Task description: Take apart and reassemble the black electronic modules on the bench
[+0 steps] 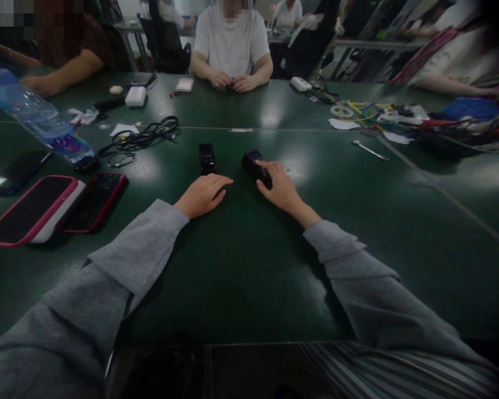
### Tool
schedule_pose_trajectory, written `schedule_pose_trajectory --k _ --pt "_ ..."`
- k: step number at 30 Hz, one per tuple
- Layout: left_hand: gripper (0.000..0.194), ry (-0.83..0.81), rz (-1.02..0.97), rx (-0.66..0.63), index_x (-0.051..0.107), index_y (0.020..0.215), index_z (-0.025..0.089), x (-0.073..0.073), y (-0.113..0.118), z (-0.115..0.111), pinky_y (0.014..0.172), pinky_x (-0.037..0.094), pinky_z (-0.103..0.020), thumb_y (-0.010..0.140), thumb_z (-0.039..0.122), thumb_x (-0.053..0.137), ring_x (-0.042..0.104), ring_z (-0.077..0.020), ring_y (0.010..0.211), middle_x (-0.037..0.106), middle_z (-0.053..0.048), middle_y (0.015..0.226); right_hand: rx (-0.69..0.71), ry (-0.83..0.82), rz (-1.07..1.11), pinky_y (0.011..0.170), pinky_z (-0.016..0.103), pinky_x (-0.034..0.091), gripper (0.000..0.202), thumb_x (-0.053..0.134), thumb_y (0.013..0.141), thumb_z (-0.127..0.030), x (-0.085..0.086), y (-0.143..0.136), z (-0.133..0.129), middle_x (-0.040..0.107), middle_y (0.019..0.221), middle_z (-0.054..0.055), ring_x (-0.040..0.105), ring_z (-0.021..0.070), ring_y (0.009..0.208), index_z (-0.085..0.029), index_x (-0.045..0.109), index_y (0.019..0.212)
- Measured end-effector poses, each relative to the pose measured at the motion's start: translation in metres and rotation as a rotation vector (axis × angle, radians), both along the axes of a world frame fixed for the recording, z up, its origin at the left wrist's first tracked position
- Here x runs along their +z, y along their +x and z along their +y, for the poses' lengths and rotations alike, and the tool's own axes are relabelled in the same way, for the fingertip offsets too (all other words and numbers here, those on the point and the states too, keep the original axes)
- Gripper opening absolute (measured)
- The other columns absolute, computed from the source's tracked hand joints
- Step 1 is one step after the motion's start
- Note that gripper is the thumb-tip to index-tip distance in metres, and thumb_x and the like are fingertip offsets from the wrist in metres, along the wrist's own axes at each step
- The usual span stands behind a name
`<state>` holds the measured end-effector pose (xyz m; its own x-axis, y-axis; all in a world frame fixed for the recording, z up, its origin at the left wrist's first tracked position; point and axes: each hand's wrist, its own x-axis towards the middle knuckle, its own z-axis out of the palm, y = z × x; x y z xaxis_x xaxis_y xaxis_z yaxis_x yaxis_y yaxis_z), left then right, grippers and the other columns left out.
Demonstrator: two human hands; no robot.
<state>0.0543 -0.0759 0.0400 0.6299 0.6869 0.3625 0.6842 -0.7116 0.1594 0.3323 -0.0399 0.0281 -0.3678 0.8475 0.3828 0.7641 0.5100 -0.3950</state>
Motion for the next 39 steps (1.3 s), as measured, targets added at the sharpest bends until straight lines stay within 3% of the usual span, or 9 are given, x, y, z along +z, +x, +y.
schedule_pose_trajectory --k 6,11,15,20,26,35,39 --pt "0.039 -0.045 0.012 0.024 0.055 0.137 0.013 -0.0023 -0.0015 0.0033 0.105 0.047 -0.043 0.102 0.029 0.045 0.058 -0.0262 0.127 0.063 -0.014 0.137 0.092 -0.011 0.029 0.095 0.049 0.055 0.058 0.054 0.09 -0.034 -0.0005 -0.0022 -0.0018 0.049 0.138 0.012 0.057 0.0305 0.115 -0.024 0.045 0.146" --pt "0.033 0.045 -0.018 -0.01 0.06 0.13 0.016 -0.0018 -0.001 0.003 0.107 0.045 -0.044 0.102 0.024 0.044 0.057 -0.0254 0.128 0.064 -0.011 0.136 0.098 -0.015 0.02 0.093 0.051 0.056 0.058 0.054 0.092 -0.035 -0.0024 -0.0014 -0.0002 0.048 0.138 0.013 0.058 0.0315 0.113 -0.025 0.043 0.148" --pt "0.035 0.151 -0.04 0.078 0.06 0.132 0.02 -0.0008 -0.0008 0.0003 0.115 0.037 -0.05 0.099 0.022 0.047 0.046 -0.0291 0.14 0.059 -0.01 0.144 0.084 -0.013 -0.004 0.09 0.052 0.057 0.058 0.053 0.094 -0.037 -0.002 -0.0021 -0.0014 0.047 0.136 0.013 0.059 0.032 0.111 -0.027 0.04 0.15" --pt "0.04 0.162 -0.056 0.209 0.055 0.138 0.019 -0.0006 -0.0009 -0.001 0.121 0.029 -0.053 0.1 0.023 0.046 0.039 -0.0296 0.147 0.052 -0.01 0.152 0.002 -0.017 -0.084 0.084 0.051 0.058 0.061 0.052 0.097 -0.041 0.0004 -0.0049 -0.005 0.045 0.138 0.013 0.061 0.0328 0.106 -0.029 0.034 0.154" --pt "0.041 0.113 -0.019 0.23 0.053 0.139 0.017 -0.0012 -0.001 0.0005 0.121 0.031 -0.053 0.101 0.027 0.044 0.042 -0.0298 0.145 0.048 -0.012 0.154 -0.078 0.032 -0.172 0.079 0.047 0.056 0.063 0.05 0.1 -0.05 0.0027 -0.0061 -0.0069 0.052 0.133 0.015 0.062 0.0317 0.099 -0.029 0.032 0.157" --pt "0.035 0.124 -0.06 0.225 0.059 0.131 0.018 0.0007 -0.0006 -0.0002 0.117 0.033 -0.052 0.1 0.024 0.044 0.047 -0.0296 0.14 0.056 -0.011 0.146 -0.139 0.085 -0.195 0.077 0.045 0.052 0.065 0.048 0.1 -0.055 -0.0004 -0.0033 -0.0038 0.059 0.121 0.015 0.061 0.0301 0.091 -0.026 0.035 0.157" --pt "0.032 0.145 -0.09 0.244 0.062 0.126 0.02 0.0025 -0.0003 -0.0013 0.11 0.039 -0.049 0.1 0.022 0.044 0.053 -0.0286 0.13 0.063 -0.01 0.135 -0.136 0.077 -0.196 0.081 0.047 0.052 0.065 0.049 0.1 -0.054 0.0006 -0.0038 -0.0046 0.059 0.121 0.016 0.061 0.0322 0.096 -0.025 0.035 0.157"
